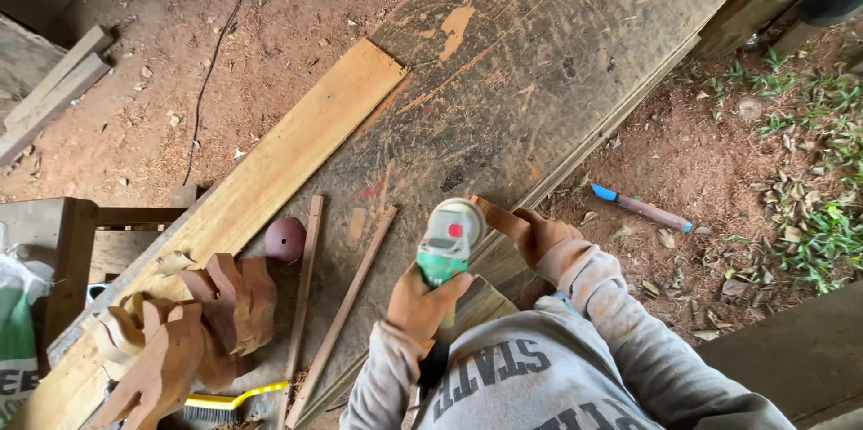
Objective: The person uses a handheld electric sander to smooth the surface of a small wooden piece. They hold the wood with one hand and guide the sander with the other, working on different sides of the piece on a workbench.
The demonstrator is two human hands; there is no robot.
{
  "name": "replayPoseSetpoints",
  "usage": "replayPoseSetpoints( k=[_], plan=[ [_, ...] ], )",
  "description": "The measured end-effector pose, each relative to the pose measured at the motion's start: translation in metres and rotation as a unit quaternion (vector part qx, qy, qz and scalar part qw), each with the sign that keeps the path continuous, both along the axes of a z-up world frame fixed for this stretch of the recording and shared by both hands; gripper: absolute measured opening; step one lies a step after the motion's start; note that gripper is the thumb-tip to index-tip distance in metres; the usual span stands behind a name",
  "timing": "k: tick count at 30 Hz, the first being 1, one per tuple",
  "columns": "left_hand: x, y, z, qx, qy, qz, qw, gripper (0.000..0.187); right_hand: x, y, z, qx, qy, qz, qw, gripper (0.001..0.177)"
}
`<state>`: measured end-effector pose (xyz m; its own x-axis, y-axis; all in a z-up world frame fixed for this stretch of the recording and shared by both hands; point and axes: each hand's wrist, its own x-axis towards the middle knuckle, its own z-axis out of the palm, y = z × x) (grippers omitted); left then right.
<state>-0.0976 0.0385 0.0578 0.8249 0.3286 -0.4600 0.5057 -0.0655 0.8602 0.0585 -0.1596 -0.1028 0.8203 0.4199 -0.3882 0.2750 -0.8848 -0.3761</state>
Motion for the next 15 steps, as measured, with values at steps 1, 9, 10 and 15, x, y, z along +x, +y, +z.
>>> replayPoseSetpoints(
  k=[1, 9, 10, 15],
  plan=[
    [0.006, -0.007, 0.002, 0.003, 0.013, 0.013, 1.0, 0.041, 0.0, 0.0, -0.008, -0.049, 0.017, -0.004, 0.999, 0.063],
    [0.036, -0.028, -0.013, 0.064, 0.068, -0.044, 0.995, 0.06, 0.0, 0.01, -0.005, -0.09, 0.036, -0.027, 0.995, 0.058],
    [0.037, -0.026, -0.014, 0.078, 0.078, -0.047, 0.993, 0.062, 0.0, 0.01, -0.005, -0.09, 0.037, -0.026, 0.995, 0.058],
    [0.042, -0.021, -0.011, 0.108, 0.087, -0.041, 0.99, 0.064, 0.005, 0.009, -0.006, -0.078, 0.041, -0.026, 0.996, 0.058]
  ],
)
